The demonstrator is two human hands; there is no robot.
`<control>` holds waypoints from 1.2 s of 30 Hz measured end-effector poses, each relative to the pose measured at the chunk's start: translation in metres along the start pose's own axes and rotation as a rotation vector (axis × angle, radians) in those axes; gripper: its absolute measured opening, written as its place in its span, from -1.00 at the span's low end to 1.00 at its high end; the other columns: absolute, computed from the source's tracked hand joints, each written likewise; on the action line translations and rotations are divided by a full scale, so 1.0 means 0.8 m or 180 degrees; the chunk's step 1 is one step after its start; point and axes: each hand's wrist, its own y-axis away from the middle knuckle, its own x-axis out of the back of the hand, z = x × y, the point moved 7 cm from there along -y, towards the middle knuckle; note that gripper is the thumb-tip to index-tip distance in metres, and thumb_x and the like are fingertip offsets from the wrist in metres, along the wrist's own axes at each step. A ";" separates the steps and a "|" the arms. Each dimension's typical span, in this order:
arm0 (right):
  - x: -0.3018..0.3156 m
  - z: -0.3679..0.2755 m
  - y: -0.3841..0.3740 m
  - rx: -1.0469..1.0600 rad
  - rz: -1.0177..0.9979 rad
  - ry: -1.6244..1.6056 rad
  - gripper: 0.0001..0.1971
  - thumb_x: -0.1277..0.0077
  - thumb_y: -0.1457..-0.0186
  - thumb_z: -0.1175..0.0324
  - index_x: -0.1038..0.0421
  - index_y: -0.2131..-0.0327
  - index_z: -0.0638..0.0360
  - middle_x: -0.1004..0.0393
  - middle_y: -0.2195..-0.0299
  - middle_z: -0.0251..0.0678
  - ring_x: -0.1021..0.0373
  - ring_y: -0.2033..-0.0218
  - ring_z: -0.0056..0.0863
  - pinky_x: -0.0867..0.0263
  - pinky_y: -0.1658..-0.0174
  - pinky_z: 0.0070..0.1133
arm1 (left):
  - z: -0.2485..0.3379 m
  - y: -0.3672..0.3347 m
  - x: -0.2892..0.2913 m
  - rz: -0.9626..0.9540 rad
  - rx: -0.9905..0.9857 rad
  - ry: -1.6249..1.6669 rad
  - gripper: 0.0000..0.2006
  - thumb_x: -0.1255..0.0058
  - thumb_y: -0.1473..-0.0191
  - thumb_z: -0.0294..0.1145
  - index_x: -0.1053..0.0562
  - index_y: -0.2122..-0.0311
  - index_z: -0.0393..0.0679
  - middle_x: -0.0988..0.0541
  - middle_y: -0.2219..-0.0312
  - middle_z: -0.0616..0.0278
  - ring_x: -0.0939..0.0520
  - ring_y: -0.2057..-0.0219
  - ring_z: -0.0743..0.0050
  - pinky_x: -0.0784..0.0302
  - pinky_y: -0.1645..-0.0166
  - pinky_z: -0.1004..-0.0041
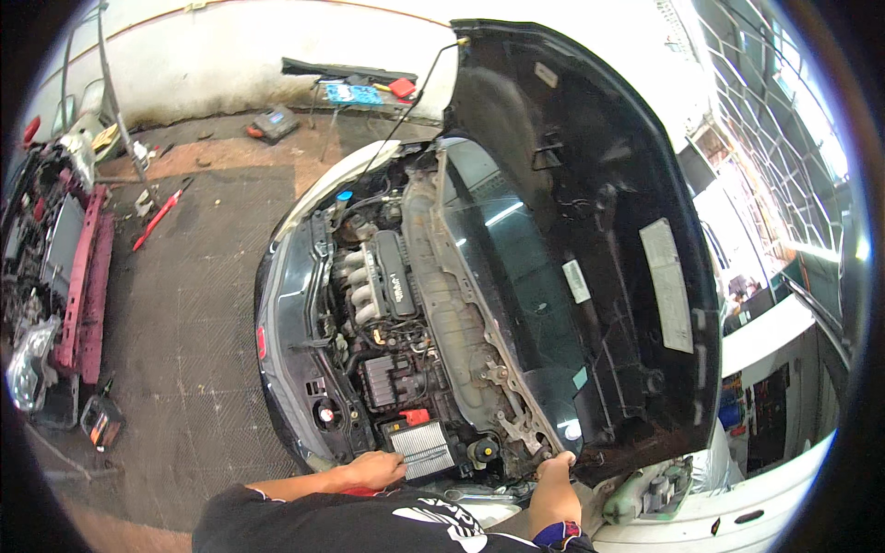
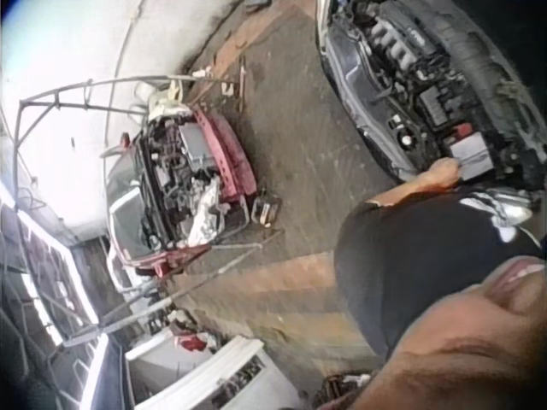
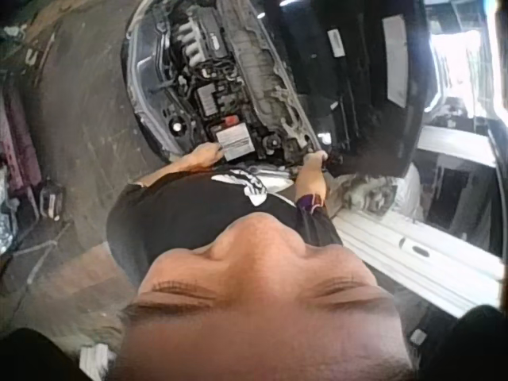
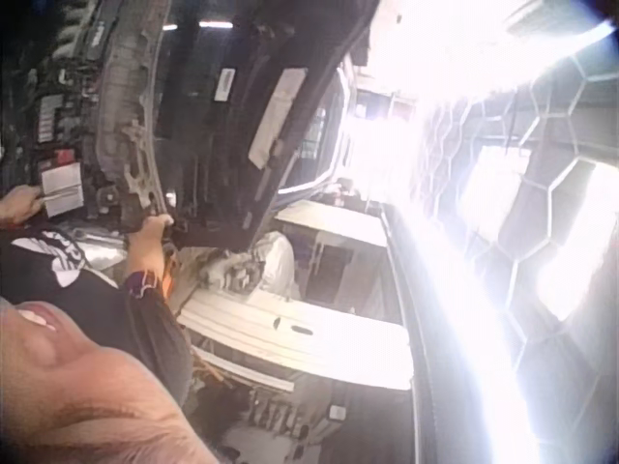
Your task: The person works on the engine bay of a black car with the hood open. They use a wrench to loosen and tighten bolts on a component near the front of the engine. The person removes a metal bracket, places it on the floor, and then retrieves a socket wrench to continue working on the engine components.
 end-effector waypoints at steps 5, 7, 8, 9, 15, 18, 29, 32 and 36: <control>0.003 -0.001 0.000 0.0118 -0.0262 0.0210 -0.28 0.30 -0.02 -0.18 -0.24 -0.22 -0.07 -0.22 -0.25 -0.36 -0.10 -0.25 -0.30 0.04 -0.22 -0.09 | -0.008 -0.002 -0.006 -0.0034 0.0051 -0.0011 -0.55 0.24 -0.24 -0.05 -0.46 0.22 -0.31 -0.60 0.34 -0.26 -0.62 0.26 -0.29 -0.50 0.11 -0.08; 0.005 -0.002 0.002 0.0199 -0.0427 0.0315 -0.28 0.32 -0.04 -0.17 -0.19 -0.24 -0.07 -0.16 -0.27 -0.35 -0.05 -0.28 -0.26 0.09 -0.24 -0.04 | -0.016 0.004 -0.006 0.0012 0.0082 0.0139 -0.58 0.25 -0.24 -0.08 -0.42 0.20 -0.31 -0.59 0.32 -0.26 -0.61 0.25 -0.30 -0.48 0.10 -0.09; 0.004 -0.001 0.003 0.0238 -0.0518 0.0368 -0.28 0.33 -0.05 -0.16 -0.17 -0.26 -0.07 -0.14 -0.29 -0.35 -0.03 -0.29 -0.25 0.12 -0.24 -0.02 | -0.023 0.007 -0.006 0.0078 0.0150 0.0114 -0.57 0.26 -0.25 -0.09 -0.39 0.16 -0.33 -0.58 0.31 -0.28 -0.60 0.23 -0.32 -0.48 0.09 -0.08; 0.005 -0.003 0.004 0.0275 -0.0577 0.0425 -0.28 0.34 -0.06 -0.16 -0.14 -0.27 -0.06 -0.11 -0.30 -0.34 0.00 -0.31 -0.23 0.15 -0.25 0.01 | -0.032 0.013 -0.007 0.0110 0.0303 0.0325 -0.58 0.27 -0.25 -0.10 -0.38 0.17 -0.34 -0.58 0.32 -0.29 -0.59 0.24 -0.35 -0.47 0.10 -0.09; -0.010 -0.005 0.012 0.0388 -0.0948 0.0589 -0.26 0.41 -0.13 -0.11 0.00 -0.35 -0.06 0.04 -0.38 -0.30 0.15 -0.39 -0.13 0.32 -0.29 0.15 | -0.109 0.062 -0.005 0.1199 0.1318 0.1162 -0.66 0.20 -0.27 -0.18 -0.23 0.18 -0.34 -0.53 0.39 -0.34 -0.57 0.26 -0.40 -0.44 0.14 -0.10; -0.008 -0.002 0.011 0.0152 -0.0722 0.0507 -0.27 0.41 -0.13 -0.08 0.00 -0.36 -0.05 0.05 -0.39 -0.29 0.13 -0.39 -0.10 0.28 -0.29 0.17 | -0.177 0.063 0.011 0.1752 0.1965 0.1033 -0.68 0.19 -0.27 -0.21 -0.23 0.18 -0.34 -0.53 0.36 -0.39 -0.56 0.24 -0.44 -0.43 0.10 -0.11; -0.004 -0.014 0.008 0.0191 -0.0631 0.0508 -0.26 0.45 -0.14 -0.11 0.04 -0.37 -0.08 0.07 -0.39 -0.28 0.11 -0.39 -0.10 0.20 -0.29 0.14 | -0.295 0.039 -0.037 0.2508 0.2639 0.0953 -0.66 0.12 -0.22 -0.21 -0.27 0.16 -0.34 -0.52 0.27 -0.34 -0.53 0.17 -0.39 -0.41 0.02 -0.08; -0.004 -0.012 0.009 0.0256 -0.0664 0.0560 -0.27 0.45 -0.14 -0.09 0.02 -0.36 -0.08 0.05 -0.39 -0.30 0.11 -0.39 -0.10 0.20 -0.30 0.11 | -0.300 0.036 -0.054 0.2251 0.2678 0.0630 -0.66 0.04 -0.17 -0.19 -0.32 0.17 -0.31 -0.51 0.23 -0.24 -0.53 0.12 -0.27 -0.43 0.00 -0.01; -0.006 -0.011 0.017 0.0386 -0.0639 0.0444 -0.30 0.44 -0.14 -0.07 -0.07 -0.34 -0.09 -0.03 -0.36 -0.34 0.11 -0.38 -0.08 0.20 -0.30 0.07 | -0.311 0.041 -0.055 0.2006 0.2701 0.0337 -0.63 -0.03 -0.12 -0.21 -0.33 0.13 -0.30 -0.52 0.17 -0.21 -0.54 0.09 -0.23 -0.44 -0.01 0.02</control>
